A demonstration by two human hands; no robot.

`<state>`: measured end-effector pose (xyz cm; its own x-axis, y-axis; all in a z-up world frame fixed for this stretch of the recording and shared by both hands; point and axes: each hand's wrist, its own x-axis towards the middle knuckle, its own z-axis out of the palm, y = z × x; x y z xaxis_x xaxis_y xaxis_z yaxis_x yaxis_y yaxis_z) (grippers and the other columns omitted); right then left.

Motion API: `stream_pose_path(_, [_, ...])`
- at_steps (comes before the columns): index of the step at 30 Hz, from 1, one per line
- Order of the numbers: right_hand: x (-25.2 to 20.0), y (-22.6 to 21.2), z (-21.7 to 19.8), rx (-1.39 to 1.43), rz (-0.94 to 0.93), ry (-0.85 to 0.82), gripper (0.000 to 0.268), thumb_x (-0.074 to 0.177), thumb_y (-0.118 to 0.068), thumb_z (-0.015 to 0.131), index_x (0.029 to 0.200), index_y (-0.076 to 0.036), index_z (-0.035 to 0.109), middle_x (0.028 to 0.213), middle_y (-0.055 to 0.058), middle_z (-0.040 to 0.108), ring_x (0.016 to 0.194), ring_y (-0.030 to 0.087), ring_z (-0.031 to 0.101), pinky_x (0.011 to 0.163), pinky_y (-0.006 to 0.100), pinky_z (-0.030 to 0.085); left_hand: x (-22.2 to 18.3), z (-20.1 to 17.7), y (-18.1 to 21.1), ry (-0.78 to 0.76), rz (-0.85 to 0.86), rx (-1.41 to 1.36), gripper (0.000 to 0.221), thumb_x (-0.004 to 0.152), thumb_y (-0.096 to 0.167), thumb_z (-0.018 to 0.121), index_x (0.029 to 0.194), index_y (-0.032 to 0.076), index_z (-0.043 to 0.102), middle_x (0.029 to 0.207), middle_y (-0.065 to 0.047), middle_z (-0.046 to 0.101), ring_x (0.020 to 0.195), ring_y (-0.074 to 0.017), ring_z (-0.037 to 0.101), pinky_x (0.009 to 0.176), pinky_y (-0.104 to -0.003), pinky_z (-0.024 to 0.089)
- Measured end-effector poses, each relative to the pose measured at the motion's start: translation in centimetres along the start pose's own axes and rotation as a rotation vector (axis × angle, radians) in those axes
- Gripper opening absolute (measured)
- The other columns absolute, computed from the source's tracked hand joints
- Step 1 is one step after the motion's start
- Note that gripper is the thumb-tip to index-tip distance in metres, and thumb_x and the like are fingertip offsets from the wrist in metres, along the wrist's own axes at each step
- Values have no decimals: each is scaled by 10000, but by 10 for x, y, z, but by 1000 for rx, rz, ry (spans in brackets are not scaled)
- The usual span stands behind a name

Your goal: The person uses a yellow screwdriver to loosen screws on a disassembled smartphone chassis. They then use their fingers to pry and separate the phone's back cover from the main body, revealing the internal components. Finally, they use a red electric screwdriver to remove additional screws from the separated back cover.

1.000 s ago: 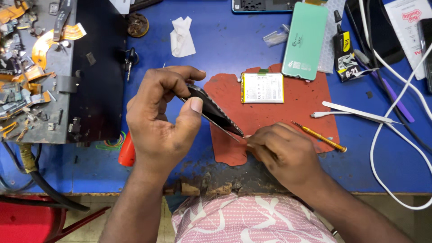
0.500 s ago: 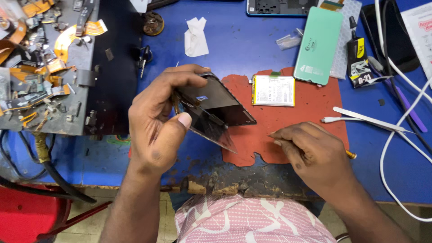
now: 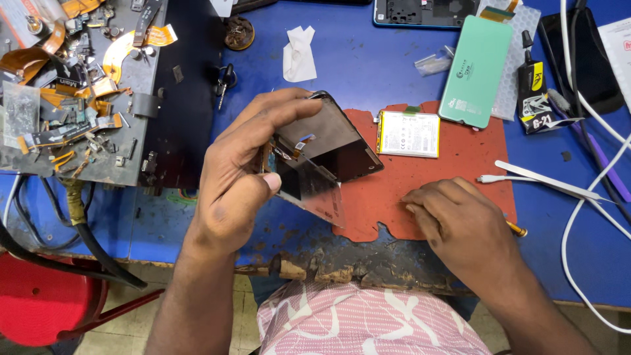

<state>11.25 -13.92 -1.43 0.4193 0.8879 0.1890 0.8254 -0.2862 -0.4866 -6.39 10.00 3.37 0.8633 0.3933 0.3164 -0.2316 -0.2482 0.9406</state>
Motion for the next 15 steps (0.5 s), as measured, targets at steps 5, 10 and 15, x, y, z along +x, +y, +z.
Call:
stream_pose_path(5, [-2,0,3,121,70,42,146,860,-56,732,1004,-35,722,969,101,733,874,254,712,739,371,560,0,6,1,50,-33,1,578,903,162,574,1418,-99,572,1470,-181,521,1337,-228,532,1208,-313,425])
stream_pose_path(10, [0,4,3,416,154,82,157,936,30,616,1062,-6,702,989,89,737,853,154,757,714,269,594,10,22,-5,281,-43,177,320,1043,105,704,1324,-42,664,1319,-113,644,1181,-160,624,1075,-271,507])
stream_pose_path(15, [14,1,4,529,224,5,261,930,13,650,1178,-11,726,1098,74,699,898,112,702,728,243,576,20,27,-14,363,60,405,218,1049,107,740,1231,-10,711,1180,-76,717,1052,-145,698,947,-271,557])
